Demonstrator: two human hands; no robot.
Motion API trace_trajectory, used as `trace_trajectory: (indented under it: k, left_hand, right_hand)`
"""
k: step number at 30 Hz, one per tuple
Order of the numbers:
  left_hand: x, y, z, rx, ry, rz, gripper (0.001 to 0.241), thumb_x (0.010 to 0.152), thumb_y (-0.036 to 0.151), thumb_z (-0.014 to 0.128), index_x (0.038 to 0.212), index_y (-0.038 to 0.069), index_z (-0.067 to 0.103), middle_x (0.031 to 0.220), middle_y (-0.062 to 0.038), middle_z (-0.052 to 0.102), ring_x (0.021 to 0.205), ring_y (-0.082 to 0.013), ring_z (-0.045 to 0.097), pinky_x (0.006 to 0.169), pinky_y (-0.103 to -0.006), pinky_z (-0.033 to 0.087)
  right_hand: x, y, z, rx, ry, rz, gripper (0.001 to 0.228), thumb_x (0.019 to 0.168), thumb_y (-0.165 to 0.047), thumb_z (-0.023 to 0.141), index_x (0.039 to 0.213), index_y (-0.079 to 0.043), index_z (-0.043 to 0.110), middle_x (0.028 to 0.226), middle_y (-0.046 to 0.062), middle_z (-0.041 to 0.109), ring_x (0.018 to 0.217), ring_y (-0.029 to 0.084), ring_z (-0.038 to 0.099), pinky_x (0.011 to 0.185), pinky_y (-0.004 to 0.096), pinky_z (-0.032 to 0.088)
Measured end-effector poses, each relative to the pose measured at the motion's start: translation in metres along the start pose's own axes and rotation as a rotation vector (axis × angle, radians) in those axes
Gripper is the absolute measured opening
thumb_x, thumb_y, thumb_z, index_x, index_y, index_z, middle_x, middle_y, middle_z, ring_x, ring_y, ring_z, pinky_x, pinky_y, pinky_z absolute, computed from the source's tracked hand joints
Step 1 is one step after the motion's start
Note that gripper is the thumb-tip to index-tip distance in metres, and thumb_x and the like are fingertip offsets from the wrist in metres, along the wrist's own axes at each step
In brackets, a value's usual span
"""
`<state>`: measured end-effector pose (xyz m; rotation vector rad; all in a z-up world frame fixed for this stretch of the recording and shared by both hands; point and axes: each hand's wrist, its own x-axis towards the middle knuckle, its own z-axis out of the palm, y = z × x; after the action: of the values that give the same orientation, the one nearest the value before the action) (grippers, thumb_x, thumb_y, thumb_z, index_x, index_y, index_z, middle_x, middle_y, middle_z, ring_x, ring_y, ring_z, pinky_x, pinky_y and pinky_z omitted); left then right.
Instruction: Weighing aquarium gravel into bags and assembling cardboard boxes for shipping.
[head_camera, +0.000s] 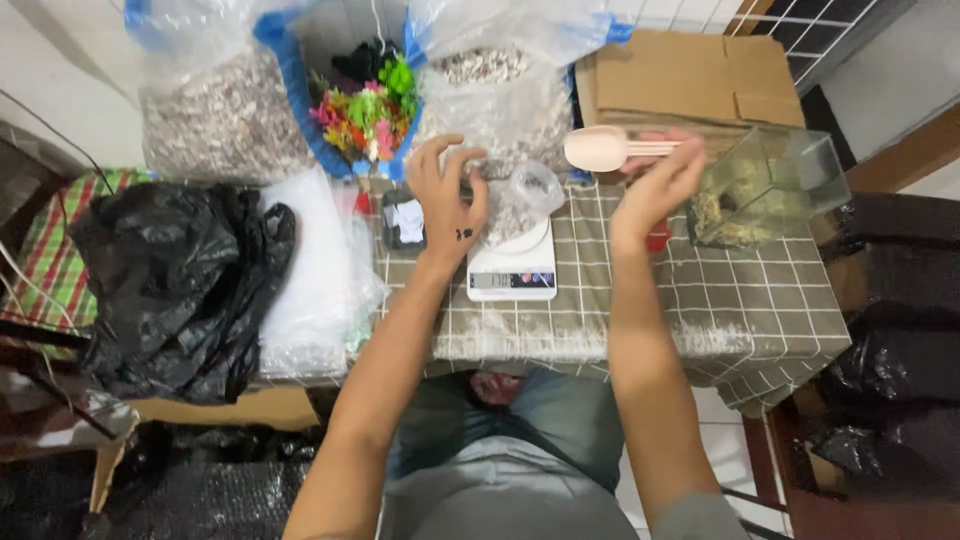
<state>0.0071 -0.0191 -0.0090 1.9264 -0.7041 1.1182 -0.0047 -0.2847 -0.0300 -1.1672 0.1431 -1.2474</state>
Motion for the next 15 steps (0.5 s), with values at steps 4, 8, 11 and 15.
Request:
trace_trajectory:
  k: [4,8,11,15]
  left_hand:
    - [0.001,0.012,-0.002,-0.145,-0.016,-0.073,0.027,0.093,0.005,0.053,0.108,0.022,0.068,0.099,0.004,0.057,0.099,-0.0185,0.056,0.096,-0.0364,0.040]
    - [-0.002,0.013,-0.005,-0.182,-0.098,-0.084,0.025,0.095,0.006,0.057,0.112,0.020,0.069,0.081,0.005,0.058,0.082,-0.0150,0.056,0.086,-0.0325,0.039]
    - [-0.001,0.013,-0.007,-0.247,-0.155,-0.077,0.022,0.096,0.007,0.057,0.112,0.018,0.068,0.066,0.003,0.053,0.066,-0.0174,0.054,0.078,-0.0318,0.040]
    - [-0.004,0.011,-0.006,-0.265,-0.212,-0.031,0.019,0.093,0.011,0.063,0.110,0.016,0.069,0.057,0.005,0.048,0.057,-0.0174,0.052,0.072,-0.0315,0.041]
  right_hand:
    - [0.001,0.010,0.002,0.177,0.098,0.256,0.045,0.103,-0.051,0.045,0.097,-0.009,0.059,0.073,0.018,0.072,0.037,0.014,0.056,0.035,0.019,0.036]
    - [-0.008,0.009,0.009,0.249,-0.015,0.459,0.045,0.098,-0.057,0.050,0.097,-0.013,0.060,0.079,0.015,0.073,0.045,0.013,0.060,0.042,0.018,0.043]
    - [-0.015,0.001,0.014,0.207,-0.107,0.480,0.046,0.100,-0.056,0.048,0.096,-0.011,0.059,0.080,0.017,0.074,0.045,0.012,0.058,0.043,0.018,0.043]
    - [-0.022,-0.010,0.021,0.138,-0.185,0.431,0.045,0.104,-0.051,0.044,0.097,-0.009,0.058,0.079,0.017,0.073,0.043,0.010,0.057,0.041,0.016,0.043]
